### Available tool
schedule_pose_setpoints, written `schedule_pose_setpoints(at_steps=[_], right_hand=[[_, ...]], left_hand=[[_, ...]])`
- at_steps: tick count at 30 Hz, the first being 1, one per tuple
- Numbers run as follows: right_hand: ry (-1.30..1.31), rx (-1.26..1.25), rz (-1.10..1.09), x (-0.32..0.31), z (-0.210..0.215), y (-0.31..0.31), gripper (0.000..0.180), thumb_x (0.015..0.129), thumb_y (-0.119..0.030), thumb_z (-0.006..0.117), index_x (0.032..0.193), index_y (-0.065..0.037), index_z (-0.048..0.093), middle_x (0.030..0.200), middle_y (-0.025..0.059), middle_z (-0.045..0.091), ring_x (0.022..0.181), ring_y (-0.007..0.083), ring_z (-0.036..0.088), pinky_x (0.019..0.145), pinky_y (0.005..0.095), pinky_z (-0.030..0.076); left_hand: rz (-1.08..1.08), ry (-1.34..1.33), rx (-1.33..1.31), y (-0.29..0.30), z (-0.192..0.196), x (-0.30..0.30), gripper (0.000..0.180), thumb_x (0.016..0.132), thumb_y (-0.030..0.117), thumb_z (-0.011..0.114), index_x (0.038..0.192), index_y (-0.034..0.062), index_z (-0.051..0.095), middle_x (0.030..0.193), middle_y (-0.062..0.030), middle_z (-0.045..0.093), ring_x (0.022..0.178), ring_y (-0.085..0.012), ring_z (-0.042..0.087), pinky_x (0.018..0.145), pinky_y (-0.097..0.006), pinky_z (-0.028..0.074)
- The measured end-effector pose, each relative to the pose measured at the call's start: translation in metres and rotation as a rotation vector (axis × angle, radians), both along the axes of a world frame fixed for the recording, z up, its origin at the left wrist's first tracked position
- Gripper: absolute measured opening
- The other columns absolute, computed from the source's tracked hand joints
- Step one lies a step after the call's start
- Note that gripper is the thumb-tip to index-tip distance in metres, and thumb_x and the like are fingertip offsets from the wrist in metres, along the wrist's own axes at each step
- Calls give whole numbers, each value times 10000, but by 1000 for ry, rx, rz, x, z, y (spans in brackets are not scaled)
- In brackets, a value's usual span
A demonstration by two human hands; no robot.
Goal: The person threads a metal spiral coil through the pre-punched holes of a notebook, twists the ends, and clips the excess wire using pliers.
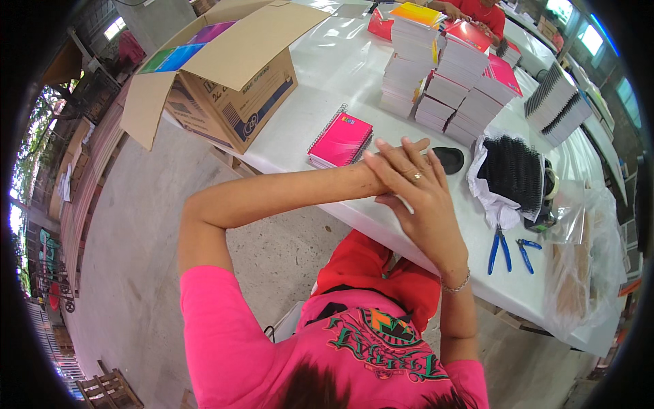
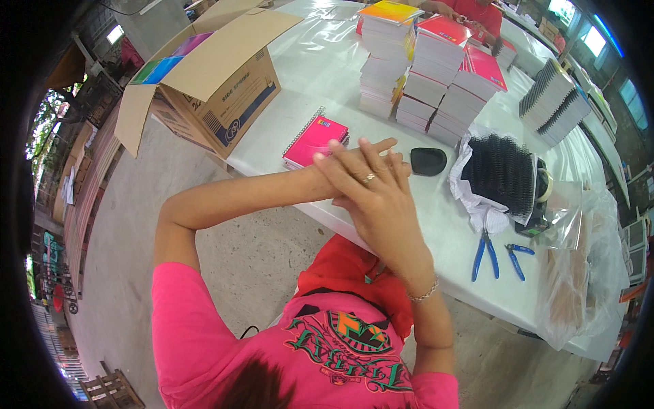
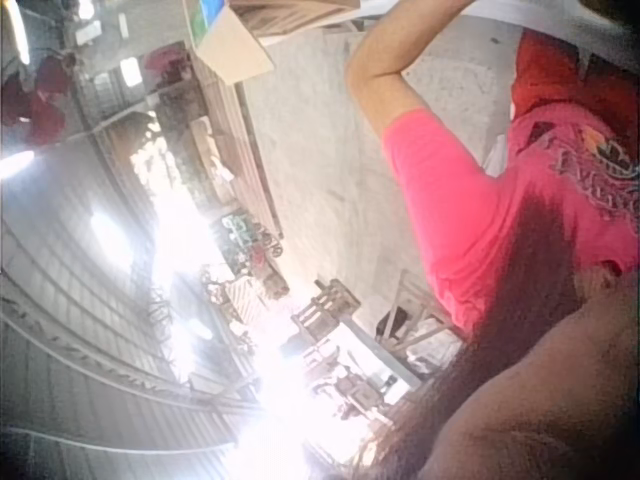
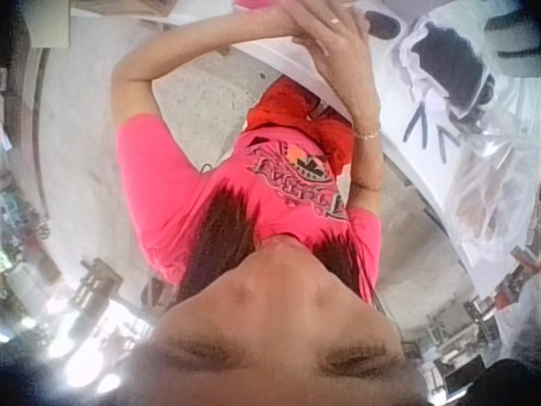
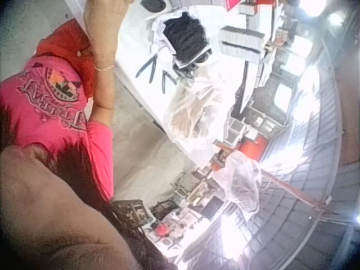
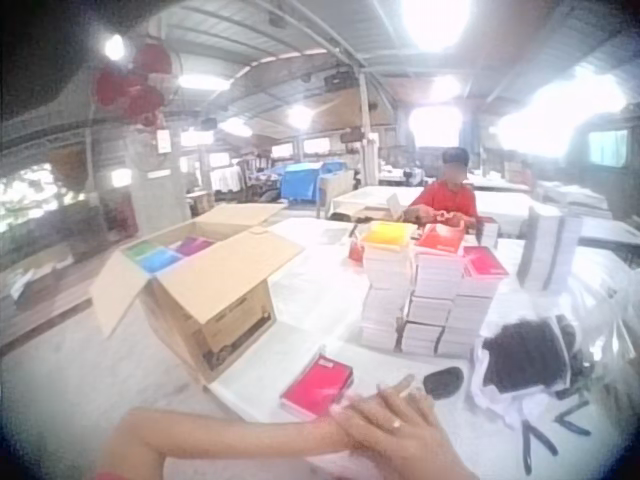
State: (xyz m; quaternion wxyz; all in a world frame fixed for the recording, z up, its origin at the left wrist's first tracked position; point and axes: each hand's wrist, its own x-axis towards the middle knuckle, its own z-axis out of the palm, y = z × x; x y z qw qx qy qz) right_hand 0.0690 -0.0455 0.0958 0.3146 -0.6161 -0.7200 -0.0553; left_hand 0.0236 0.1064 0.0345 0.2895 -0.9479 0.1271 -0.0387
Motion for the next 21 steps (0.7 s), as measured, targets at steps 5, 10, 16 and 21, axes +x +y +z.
schedule_pose_setpoints(at_steps=[5, 10, 16, 21], right_hand=[[43, -16, -54, 13, -6, -8, 599, 821, -158, 701, 1395, -253, 556, 1490, 32, 472, 1389, 322, 400, 1148, 516, 270], [167, 20, -21, 16, -12, -10, 642, 788, -175, 745, 1399, -224, 555, 1505, 36, 455, 1407, 312, 375, 1150, 507, 268], [366, 13, -7, 27, -20, -13, 652, 724, -194, 802, 1346, -191, 607, 1466, 62, 491, 1372, 311, 417, 1141, 493, 282], [530, 71, -110, 56, -37, -20, 502, 795, -134, 763, 1284, -138, 647, 1385, 118, 546, 1304, 294, 492, 1085, 407, 371]], left_hand=[[-13, -117, -373, -10, 26, -16, 620, 889, 312, 568, 1422, 41, 406, 1417, -204, 448, 1351, -323, 402, 1124, -475, 337], [-176, -398, -260, -7, 14, -21, 547, 858, 198, 592, 1342, -19, 460, 1318, -214, 502, 1219, -317, 517, 1024, -393, 459], [24, -118, -220, -25, 26, -19, 491, 836, 177, 633, 1301, 52, 539, 1281, -175, 552, 1166, -310, 563, 987, -427, 462], [-11, -118, -887, -28, 29, -17, 403, 850, 177, 649, 1232, 62, 591, 1139, -133, 615, 1028, -320, 599, 899, -422, 471]])
